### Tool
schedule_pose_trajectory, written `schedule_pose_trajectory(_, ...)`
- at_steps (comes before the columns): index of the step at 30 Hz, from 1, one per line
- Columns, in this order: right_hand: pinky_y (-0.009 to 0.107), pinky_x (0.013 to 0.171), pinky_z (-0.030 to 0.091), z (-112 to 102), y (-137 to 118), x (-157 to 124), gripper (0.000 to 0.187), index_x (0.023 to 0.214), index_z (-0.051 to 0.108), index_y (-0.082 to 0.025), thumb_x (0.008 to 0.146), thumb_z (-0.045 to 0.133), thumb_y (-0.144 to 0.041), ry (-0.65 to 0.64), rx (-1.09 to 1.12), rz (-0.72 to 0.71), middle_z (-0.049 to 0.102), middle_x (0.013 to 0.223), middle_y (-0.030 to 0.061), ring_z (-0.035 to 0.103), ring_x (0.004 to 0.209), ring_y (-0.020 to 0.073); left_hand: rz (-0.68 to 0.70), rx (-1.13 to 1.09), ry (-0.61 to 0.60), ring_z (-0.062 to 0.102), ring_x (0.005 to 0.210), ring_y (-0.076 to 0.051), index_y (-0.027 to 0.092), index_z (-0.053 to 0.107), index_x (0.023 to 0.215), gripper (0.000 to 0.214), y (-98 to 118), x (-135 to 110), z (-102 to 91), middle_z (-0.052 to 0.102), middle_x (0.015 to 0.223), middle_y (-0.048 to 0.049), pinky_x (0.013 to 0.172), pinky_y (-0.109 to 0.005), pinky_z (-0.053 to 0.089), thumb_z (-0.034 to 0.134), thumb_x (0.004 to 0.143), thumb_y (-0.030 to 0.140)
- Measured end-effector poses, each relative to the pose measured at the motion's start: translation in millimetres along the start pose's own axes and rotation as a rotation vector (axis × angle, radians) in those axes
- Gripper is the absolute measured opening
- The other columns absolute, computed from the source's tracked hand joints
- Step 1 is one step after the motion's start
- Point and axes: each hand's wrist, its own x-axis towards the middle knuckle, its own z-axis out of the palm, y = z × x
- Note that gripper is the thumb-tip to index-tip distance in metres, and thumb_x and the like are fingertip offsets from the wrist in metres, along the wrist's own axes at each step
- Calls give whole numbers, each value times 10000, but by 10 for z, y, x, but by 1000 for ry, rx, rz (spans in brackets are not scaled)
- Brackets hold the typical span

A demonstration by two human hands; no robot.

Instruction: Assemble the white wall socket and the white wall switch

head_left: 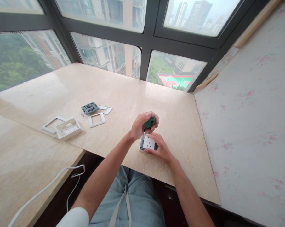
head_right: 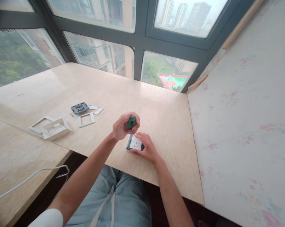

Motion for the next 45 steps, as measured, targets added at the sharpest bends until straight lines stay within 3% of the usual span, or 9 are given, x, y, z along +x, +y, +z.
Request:
schedule_pose_trajectory(4,517,1100,394,2,-12,2,660,1408,497,-323,819,736,-501,-13,13,13,542,1402,108,476,1315,309,12,-62,70,307,360,-53,155,587,752,423,98,20,-68,451,514,44,347,-175,227,499,877,550)
schedule_pose_trajectory(8,550,1123,362,-3,23,-7,782,1457,435,-305,782,755,-541,-19,7,22,503,1438,136,442,1350,336,278,53,220,382,402,-77,174,576,732,446,315,-122,-69,472,549,35,392,-204,295,495,883,587)
schedule_pose_trajectory(11,570,1169,292,-29,66,-37,970,1503,352,-290,698,804,-584,-33,42,48,408,1515,151,356,1416,355,447,385,240,433,478,-94,180,573,726,368,435,-275,-66,506,588,22,458,-227,321,581,875,517)
schedule_pose_trajectory(13,564,1183,278,-50,89,-68,1042,1514,325,-292,653,834,-584,-58,80,88,368,1540,147,322,1438,357,454,704,151,454,535,-101,181,555,710,293,436,-370,-83,527,620,15,508,-240,338,658,846,420)
schedule_pose_trajectory(17,543,1149,351,-59,111,-125,1017,1506,329,-293,664,852,-522,-77,133,194,426,1494,138,412,1388,345,376,1249,-141,455,570,-115,190,506,705,313,253,-527,-196,517,641,15,553,-260,343,649,843,431)
schedule_pose_trajectory(21,538,1123,387,-30,114,-144,997,1498,338,-288,670,861,-475,-25,175,237,492,1437,130,483,1332,341,242,1494,-240,516,597,-132,188,529,757,440,12,-657,-396,577,757,-21,566,-269,371,604,840,613)
schedule_pose_trajectory(27,540,1107,405,-36,86,-133,1023,1493,350,-282,638,886,-454,-14,217,240,513,1421,136,509,1310,342,17,1540,-283,671,851,-225,198,563,1189,651,-114,-684,-588,628,1158,-116,709,-312,482,674,766,680)
schedule_pose_trajectory(34,541,1120,395,-99,59,-106,927,1463,405,-291,675,867,-449,-62,289,279,474,1475,128,454,1370,331,-144,1555,-391,662,1068,-308,203,454,1392,854,-67,-589,-605,491,1448,-167,818,-366,504,638,750,735)
schedule_pose_trajectory(45,526,1104,416,-131,50,-95,779,1411,490,-269,731,831,-436,-53,372,340,537,1425,127,506,1328,320,-339,1487,-427,665,1049,-299,212,537,1288,728,-31,-479,-571,657,1239,-84,793,-343,479,728,721,628)
